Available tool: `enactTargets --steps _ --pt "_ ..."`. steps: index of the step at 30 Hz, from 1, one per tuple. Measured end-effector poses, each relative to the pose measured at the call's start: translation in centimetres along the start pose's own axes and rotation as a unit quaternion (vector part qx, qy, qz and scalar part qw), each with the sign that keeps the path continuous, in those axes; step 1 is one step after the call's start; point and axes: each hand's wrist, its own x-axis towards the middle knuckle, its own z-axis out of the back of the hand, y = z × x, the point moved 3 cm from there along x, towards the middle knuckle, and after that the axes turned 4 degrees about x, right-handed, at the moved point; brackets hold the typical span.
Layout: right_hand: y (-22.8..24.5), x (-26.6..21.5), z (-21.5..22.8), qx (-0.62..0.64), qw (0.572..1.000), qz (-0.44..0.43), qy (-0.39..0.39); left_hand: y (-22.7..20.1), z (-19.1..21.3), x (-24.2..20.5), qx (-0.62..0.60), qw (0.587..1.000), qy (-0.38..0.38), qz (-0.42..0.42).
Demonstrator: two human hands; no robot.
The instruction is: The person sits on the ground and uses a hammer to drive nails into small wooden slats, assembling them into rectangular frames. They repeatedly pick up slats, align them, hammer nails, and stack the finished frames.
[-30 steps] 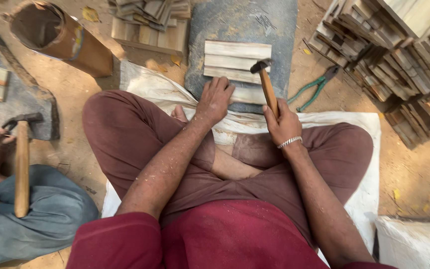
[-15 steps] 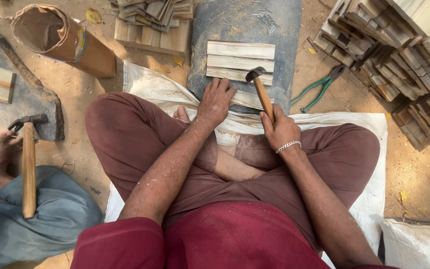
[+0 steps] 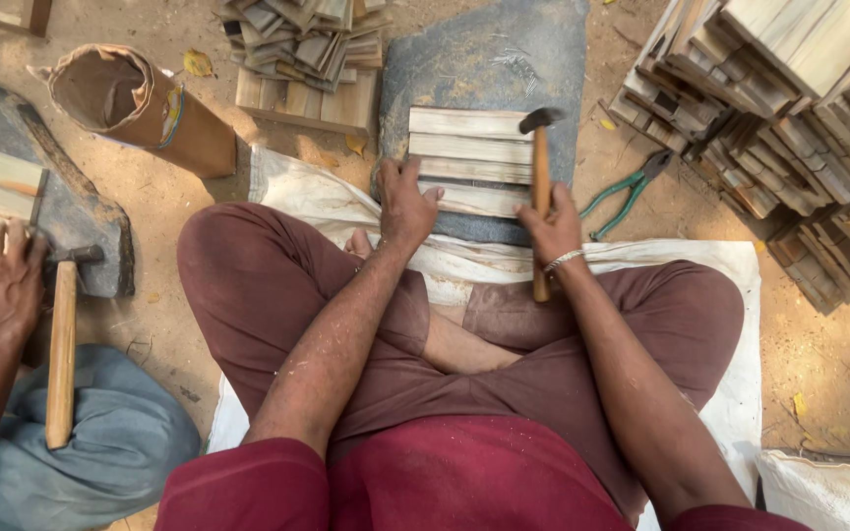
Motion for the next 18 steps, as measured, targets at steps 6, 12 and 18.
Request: enactTargets --steps 6,12,18 --pt "0.0 0.0 -1.0 -0.071 0.989 0.126 -0.038 -0.3 0.3 -0.5 0.016 0.999 -0.021 -0.020" --pt "0.1 0.0 -0.9 -0.111 0.994 0.014 -0.022 -0.5 0.5 -0.4 0.016 0.999 0.008 0.037" --pt "-0.1 0.0 -0.7 -0.054 0.996 0.057 -0.029 -0.3 0.4 -0.8 0.001 0.999 0.016 0.042"
